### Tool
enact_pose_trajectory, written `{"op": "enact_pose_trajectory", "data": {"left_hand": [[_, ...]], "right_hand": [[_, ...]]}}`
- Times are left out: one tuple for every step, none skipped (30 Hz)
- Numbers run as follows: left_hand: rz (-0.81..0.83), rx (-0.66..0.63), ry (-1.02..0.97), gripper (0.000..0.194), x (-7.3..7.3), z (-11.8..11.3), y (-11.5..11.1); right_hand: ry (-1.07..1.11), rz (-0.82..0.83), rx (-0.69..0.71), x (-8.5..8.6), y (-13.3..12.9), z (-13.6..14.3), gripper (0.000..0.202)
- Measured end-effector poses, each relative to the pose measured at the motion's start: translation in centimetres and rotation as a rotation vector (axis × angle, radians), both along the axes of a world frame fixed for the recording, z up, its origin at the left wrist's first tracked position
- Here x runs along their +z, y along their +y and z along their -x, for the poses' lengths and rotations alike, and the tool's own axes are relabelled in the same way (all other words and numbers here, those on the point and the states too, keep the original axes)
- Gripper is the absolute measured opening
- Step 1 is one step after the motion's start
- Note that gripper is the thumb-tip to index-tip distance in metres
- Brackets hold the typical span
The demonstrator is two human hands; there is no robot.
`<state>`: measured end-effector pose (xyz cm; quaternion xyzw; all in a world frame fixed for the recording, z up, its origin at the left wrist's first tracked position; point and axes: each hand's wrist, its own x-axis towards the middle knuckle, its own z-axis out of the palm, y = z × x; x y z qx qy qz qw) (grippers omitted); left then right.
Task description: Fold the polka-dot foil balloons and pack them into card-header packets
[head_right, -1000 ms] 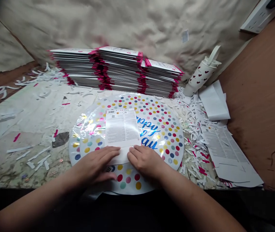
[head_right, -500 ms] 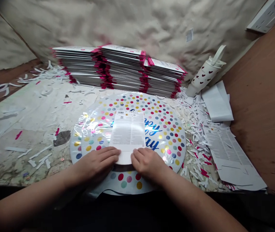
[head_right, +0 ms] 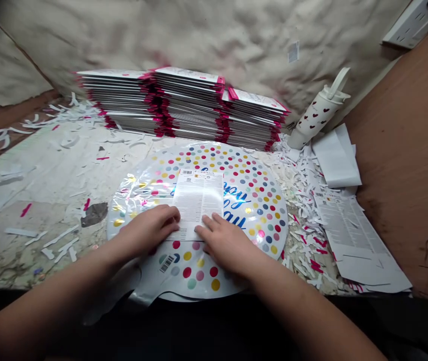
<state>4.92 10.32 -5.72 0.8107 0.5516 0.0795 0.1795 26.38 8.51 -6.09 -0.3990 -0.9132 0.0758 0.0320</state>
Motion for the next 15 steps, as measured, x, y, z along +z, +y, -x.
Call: {"op": "enact_pose_trajectory", "data": {"left_hand": [[-0.037, 0.011, -0.041, 0.015, 0.2, 0.4, -0.1], [-0.084, 0.033, -0.088, 0.018, 0.5, 0.6, -0.4], [-0.108, 0.059, -0.149, 0.018, 0.8, 0.6, -1.0], [-0.07, 0.074, -0.226, 0.018, 1.1, 0.5, -1.8], [0.058, 0.078, -0.324, 0.02, 1.3, 0.3, -2.7], [0.261, 0.081, -0.45, 0.025, 1.5, -0.1, -3.5], [0.495, 0.102, -0.599, 0.029, 1.5, -0.5, -4.3], [0.702, 0.149, -0.773, 0.031, 1.3, -1.0, -4.9], [0.839, 0.232, -0.96, 0.031, 1.1, -1.4, -5.3], [0.895, 0.339, -1.136, 0.029, 0.8, -1.7, -5.5], [0.879, 0.445, -1.278, 0.028, 0.5, -2.0, -5.5], [0.825, 0.532, -1.372, 0.026, 0.2, -2.2, -5.3], [0.765, 0.594, -1.421, 0.024, 0.0, -2.4, -5.1], [0.723, 0.633, -1.447, 0.022, -0.2, -2.5, -4.9], [0.716, 0.654, -1.469, 0.02, -0.3, -2.6, -4.7]], "right_hand": [[-0.048, -0.017, 0.031, -0.2, -0.3, 0.4, 0.041], [-0.099, -0.047, 0.03, -0.3, -0.6, 0.7, 0.043], [-0.146, -0.09, 0.011, -0.3, -0.8, 1.1, 0.043], [-0.18, -0.141, -0.002, -0.3, -0.9, 1.4, 0.042], [-0.196, -0.198, -0.004, -0.1, -1.0, 1.6, 0.04], [-0.193, -0.253, 0.006, 0.1, -1.1, 1.9, 0.038], [-0.172, -0.307, 0.028, 0.4, -1.2, 2.0, 0.037], [-0.135, -0.361, 0.05, 0.7, -1.5, 2.1, 0.036], [-0.084, -0.413, 0.07, 1.0, -1.8, 2.2, 0.036], [-0.024, -0.461, 0.085, 1.1, -2.2, 2.3, 0.036], [0.043, -0.505, 0.093, 1.2, -2.6, 2.4, 0.035], [0.107, -0.542, 0.095, 1.1, -3.1, 2.4, 0.034], [0.165, -0.57, 0.092, 1.0, -3.5, 2.4, 0.032], [0.211, -0.587, 0.084, 0.9, -3.9, 2.5, 0.03], [0.242, -0.593, 0.079, 0.7, -4.2, 2.5, 0.029]]}}
